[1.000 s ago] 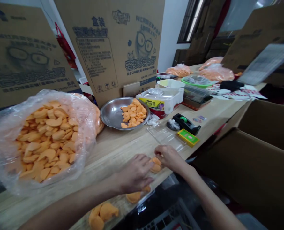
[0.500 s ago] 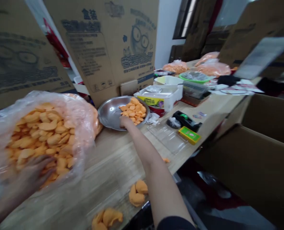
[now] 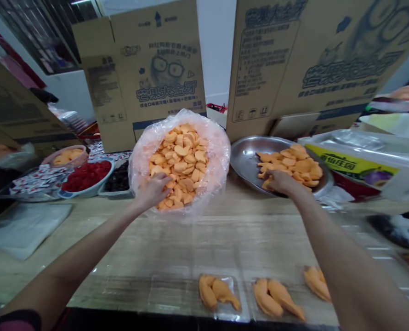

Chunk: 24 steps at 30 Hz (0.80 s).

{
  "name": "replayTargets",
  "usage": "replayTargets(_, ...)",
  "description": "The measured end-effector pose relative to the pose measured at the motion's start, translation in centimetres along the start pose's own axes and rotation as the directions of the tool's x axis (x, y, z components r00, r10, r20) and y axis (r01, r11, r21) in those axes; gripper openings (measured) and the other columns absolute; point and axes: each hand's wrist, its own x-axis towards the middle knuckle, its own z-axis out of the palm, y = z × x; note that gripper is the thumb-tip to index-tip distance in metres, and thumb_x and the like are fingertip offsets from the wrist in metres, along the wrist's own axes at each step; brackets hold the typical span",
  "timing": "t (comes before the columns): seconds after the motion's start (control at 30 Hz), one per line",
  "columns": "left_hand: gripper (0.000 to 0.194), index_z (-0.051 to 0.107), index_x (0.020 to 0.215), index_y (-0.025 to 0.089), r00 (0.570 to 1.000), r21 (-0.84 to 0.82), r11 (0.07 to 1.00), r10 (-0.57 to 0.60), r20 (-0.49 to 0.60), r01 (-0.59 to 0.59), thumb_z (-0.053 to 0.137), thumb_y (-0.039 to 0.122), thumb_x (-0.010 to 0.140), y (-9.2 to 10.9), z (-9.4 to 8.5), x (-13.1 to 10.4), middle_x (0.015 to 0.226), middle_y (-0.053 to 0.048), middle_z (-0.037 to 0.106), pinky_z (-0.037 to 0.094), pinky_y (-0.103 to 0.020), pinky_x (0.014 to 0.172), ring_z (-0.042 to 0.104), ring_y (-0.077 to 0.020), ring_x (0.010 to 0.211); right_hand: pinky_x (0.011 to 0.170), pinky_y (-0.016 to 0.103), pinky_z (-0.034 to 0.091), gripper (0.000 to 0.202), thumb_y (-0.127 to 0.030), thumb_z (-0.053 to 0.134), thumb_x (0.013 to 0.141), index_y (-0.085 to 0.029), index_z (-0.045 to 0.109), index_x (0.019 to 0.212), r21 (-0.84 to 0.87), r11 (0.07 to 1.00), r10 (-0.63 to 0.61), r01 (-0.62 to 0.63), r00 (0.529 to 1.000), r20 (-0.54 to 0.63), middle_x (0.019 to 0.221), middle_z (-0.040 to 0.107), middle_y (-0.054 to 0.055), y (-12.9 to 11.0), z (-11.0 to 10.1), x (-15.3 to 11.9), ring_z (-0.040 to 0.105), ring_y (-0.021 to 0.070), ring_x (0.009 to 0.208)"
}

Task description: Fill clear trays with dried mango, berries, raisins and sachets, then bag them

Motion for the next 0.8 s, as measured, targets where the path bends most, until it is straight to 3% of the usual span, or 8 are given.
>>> replayTargets(0.13,0.029,0.063,0.089,0.011,0.970,0.088,0.992,0.067,0.235,-0.090,0.045,0.000,0.069,0.3,-0.7,1.5,0.099,-0.014,0.060,0.045,-0.032,0.081,0.057,-0.0231,0.095,0.065,0.037,0.046,0.021,-0.009,0.060,0.048,-0.022,0.053,0.063,0.207,0.978,0.077,-0.039,0.981,-0.177,0.055,0.045,-0.003,0.3,0.1,-1.7,0.047,0.0178,0.057)
replayTargets(0.2,0.029,0.061,0.087,0.010,0.960,0.062,0.991,0.097,0.261,-0.117,0.043,-0.002,0.067,0.0,-1.2,1.9,0.091,-0.014,0.062,0.045,-0.030,0.074,0.059,-0.0220,0.085,0.060,0.033,0.048,0.025,-0.015,0.063,0.050,-0.022,0.049,0.069,0.311,0.949,0.122,-0.044,0.965,-0.234,0.058,0.045,-0.005,0.7,0.1,-2.5,0.048,0.0158,0.056)
replayTargets(0.43,0.010,0.055,0.073,0.017,0.977,0.013,0.999,0.044,0.207,-0.048,0.054,0.027,0.072,-0.8,-1.5,1.1,0.080,-0.008,0.060,0.038,-0.028,0.062,0.056,-0.0205,0.073,0.054,0.032,0.052,0.042,-0.029,0.076,0.045,-0.023,0.041,0.067,0.638,0.769,0.194,0.022,0.944,-0.266,0.058,0.049,-0.006,0.4,0.0,-3.9,0.056,0.0159,0.055)
replayTargets(0.53,0.007,0.050,0.059,0.017,0.994,-0.059,0.995,-0.069,0.085,0.075,0.051,0.017,0.066,-0.7,-1.3,0.1,0.074,-0.006,0.055,0.036,-0.028,0.061,0.052,-0.0177,0.067,0.054,0.032,0.052,0.046,-0.029,0.078,0.040,-0.022,0.040,0.065,0.717,0.692,0.177,0.082,0.944,-0.280,0.056,0.047,-0.007,-0.4,-0.2,-4.6,0.054,0.0143,0.053)
replayTargets(0.6,0.005,0.050,0.059,0.017,0.989,-0.242,0.961,-0.143,-0.023,0.133,0.050,0.012,0.058,-0.5,-1.7,-0.7,0.074,-0.005,0.052,0.037,-0.028,0.062,0.050,-0.0165,0.067,0.056,0.033,0.052,0.047,-0.028,0.080,0.039,-0.022,0.040,0.065,0.755,0.644,0.153,0.123,0.946,-0.285,0.056,0.047,-0.007,-1.1,-0.4,-5.6,0.054,0.0136,0.053)
replayTargets(0.67,0.014,0.054,0.066,0.016,0.963,-0.542,0.817,-0.265,-0.051,0.196,0.050,0.012,0.053,0.1,-2.3,-1.7,0.073,-0.003,0.051,0.037,-0.027,0.060,0.048,-0.0155,0.067,0.060,0.034,0.053,0.047,-0.027,0.080,0.040,-0.022,0.041,0.066,0.785,0.600,0.111,0.153,0.956,-0.272,0.060,0.050,-0.006,-2.3,-0.2,-7.0,0.055,0.0138,0.056)
replayTargets(0.7,0.020,0.056,0.071,0.016,0.946,-0.706,0.667,-0.325,0.011,0.237,0.050,0.013,0.052,0.6,-2.7,-2.2,0.073,-0.002,0.052,0.037,-0.026,0.059,0.048,-0.0149,0.066,0.062,0.035,0.053,0.046,-0.027,0.080,0.040,-0.022,0.043,0.067,0.798,0.580,0.085,0.163,0.962,-0.258,0.062,0.052,-0.006,-3.1,0.0,-7.9,0.056,0.0143,0.058)
replayTargets(0.8,0.026,0.061,0.074,0.014,0.865,-0.900,-0.014,-0.270,0.423,0.435,0.048,0.015,0.052,2.9,-3.4,-3.9,0.072,-0.004,0.057,0.037,-0.024,0.052,0.049,-0.0137,0.061,0.063,0.034,0.053,0.042,-0.026,0.080,0.042,-0.022,0.049,0.070,0.838,0.524,-0.020,0.153,0.986,-0.167,0.069,0.058,-0.003,-6.7,2.0,-10.9,0.058,0.0155,0.063)
